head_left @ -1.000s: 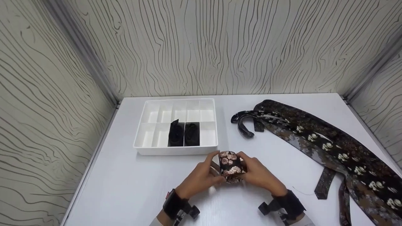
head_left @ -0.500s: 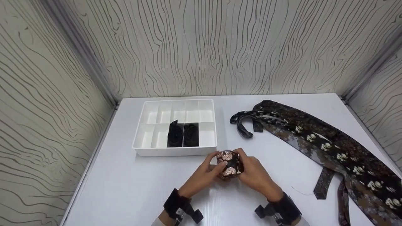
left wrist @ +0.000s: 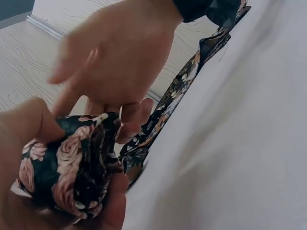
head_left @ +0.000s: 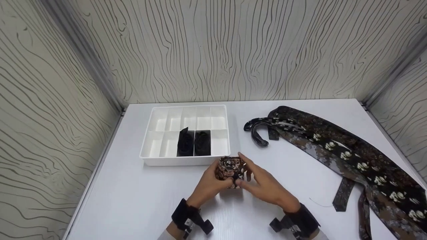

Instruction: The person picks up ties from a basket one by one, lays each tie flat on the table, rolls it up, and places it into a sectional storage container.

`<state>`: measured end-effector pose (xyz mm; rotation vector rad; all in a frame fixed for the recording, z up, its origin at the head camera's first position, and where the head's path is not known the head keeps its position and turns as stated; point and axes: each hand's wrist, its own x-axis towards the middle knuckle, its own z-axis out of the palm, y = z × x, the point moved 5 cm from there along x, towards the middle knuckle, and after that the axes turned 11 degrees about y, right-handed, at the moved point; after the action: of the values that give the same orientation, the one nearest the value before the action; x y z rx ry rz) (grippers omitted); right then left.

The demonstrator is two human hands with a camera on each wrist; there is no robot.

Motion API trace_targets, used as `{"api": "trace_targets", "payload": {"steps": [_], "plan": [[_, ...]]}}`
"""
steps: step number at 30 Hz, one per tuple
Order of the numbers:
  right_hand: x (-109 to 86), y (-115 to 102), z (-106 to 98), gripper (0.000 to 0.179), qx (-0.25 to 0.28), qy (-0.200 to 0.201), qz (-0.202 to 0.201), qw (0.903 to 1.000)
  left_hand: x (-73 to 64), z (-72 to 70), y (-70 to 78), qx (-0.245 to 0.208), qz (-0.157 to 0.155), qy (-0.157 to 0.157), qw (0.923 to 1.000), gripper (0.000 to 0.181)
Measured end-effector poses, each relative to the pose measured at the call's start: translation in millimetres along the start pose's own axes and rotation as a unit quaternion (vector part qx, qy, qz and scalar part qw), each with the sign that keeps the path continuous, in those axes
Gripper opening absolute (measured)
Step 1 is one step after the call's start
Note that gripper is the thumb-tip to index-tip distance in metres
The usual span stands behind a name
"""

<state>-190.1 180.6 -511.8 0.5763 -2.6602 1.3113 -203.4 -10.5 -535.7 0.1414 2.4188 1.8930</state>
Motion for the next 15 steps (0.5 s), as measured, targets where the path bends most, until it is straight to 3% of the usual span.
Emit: {"api": "trace_targets", "payload": {"steps": [4, 10, 15], "plan": [[7.4, 2.3, -2.5, 0.054, 0.061, 0.046, 0.022, 0.9968, 1.5, -1.6, 3.3, -0.032, 0.017, -0.027, 0.9990, 0.065], [7.4, 5.9, -4.3, 0.062, 0.064, 0.099, 0.070, 0.9905, -0.5, -2.6, 3.6, -0.066, 0.003, -0.069, 0.9954, 0.071], [8.8, 0.3, -5.8, 0.053, 0.098, 0.092, 0.055, 0.9894, -0.4, -5.5, 5.9, -0.080, 0.001, -0.067, 0.9945, 0.071]]}}
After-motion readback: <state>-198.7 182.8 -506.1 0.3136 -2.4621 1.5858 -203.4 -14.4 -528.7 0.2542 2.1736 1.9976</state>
